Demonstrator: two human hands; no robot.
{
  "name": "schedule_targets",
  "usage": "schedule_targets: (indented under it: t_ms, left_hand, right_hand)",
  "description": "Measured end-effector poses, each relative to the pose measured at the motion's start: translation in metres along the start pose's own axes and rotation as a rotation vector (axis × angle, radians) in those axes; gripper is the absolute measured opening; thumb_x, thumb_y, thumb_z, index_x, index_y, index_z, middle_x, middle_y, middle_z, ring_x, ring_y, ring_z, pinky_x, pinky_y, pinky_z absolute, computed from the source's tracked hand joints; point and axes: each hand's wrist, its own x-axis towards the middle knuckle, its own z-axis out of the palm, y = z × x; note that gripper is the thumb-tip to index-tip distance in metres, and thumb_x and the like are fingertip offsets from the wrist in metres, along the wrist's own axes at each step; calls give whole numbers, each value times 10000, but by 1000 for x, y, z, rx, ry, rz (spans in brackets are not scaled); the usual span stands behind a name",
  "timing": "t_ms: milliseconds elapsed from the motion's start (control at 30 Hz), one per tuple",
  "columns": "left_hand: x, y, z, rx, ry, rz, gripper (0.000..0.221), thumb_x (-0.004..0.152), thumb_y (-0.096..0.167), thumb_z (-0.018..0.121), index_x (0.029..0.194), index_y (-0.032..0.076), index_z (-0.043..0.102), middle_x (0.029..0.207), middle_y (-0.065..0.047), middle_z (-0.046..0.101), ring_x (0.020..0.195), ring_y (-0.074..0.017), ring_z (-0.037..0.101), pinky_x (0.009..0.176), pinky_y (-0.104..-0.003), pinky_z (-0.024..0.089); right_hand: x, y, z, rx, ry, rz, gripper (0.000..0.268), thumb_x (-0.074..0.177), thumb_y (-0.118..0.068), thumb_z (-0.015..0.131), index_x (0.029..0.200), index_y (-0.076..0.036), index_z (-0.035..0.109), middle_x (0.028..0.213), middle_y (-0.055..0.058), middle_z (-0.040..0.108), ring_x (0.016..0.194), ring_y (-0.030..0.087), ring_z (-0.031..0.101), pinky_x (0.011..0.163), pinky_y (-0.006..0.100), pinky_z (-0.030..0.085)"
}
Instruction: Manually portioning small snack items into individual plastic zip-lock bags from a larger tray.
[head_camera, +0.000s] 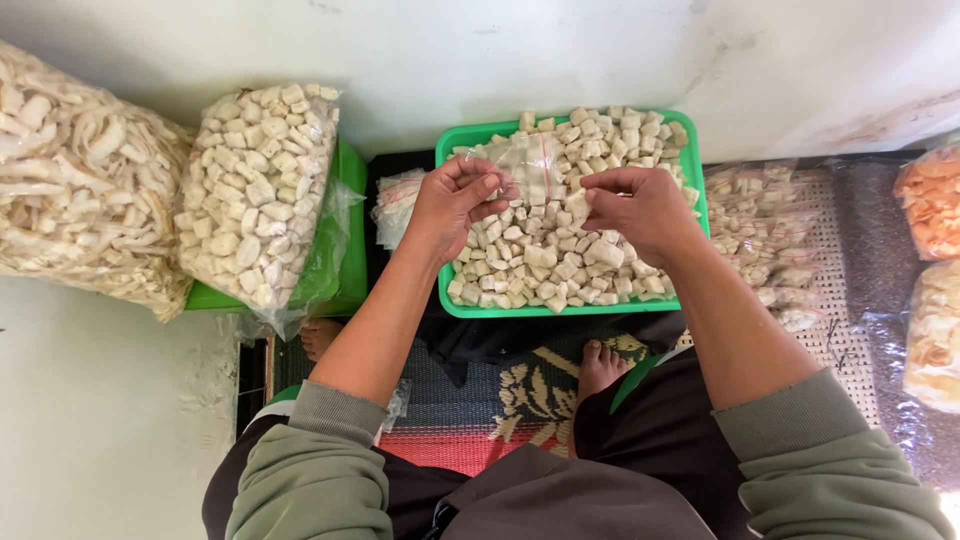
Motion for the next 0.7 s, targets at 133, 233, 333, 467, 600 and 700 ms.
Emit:
schedule_targets:
  t_ms: [133,233,333,467,600,700]
  left_hand:
    - [2,-3,6,-15,-5,-12,177,870,20,802,1004,35,688,959,-164,770,835,-328,783,687,-373,703]
    - [1,-8,4,2,2,-15,171,874,27,799,1005,31,689,955,-163,771,838,-324,783,684,-368,703]
    - [2,-6,5,1,2,-1,164,877,21,795,1003,33,689,964,-172,771,840,-334,782,689,-370,704]
    - [2,-8,4,1,6,-2,167,880,22,793,1009,25,686,956,-166,768,837,-338,782,689,-382,706]
    - [3,-6,2,0,13,5,173,880,25,793,1015,17,686,954,-162,768,836,-323,783,698,-390,712]
    - [1,-3,1,-7,19,8,188,871,34,807,1017,10,690,955,-161,769,829,-310,784,696,-398,714]
  right_hand:
    - [1,0,-4,75,47,14,250,920,-8,621,1145,63,706,907,175,599,767,317,757,706,454,690]
    - [7,17,-8,-238,21,21,297,907,-69,622,1183,-57,731,893,123,649,710,289,764,642,398,657]
    - [15,35,-6,-735,-38,-135,286,867,-197,682,1132,-200,789,912,111,712,894,355,732,811,506,577]
    - [11,44,17,-1148,-82,-475,236,873,-222,726,1097,-183,789,1082,147,654,1063,397,645,884,501,560]
    - [4,52,39,-1326,-260,-415,267,829,-400,774,1036,-234,799,1104,61,682,1092,317,591,899,489,527]
    - [14,73,44,-1381,-264,-367,248,834,-359,768,1042,-227,792,1095,51,673,1111,307,567,910,508,523]
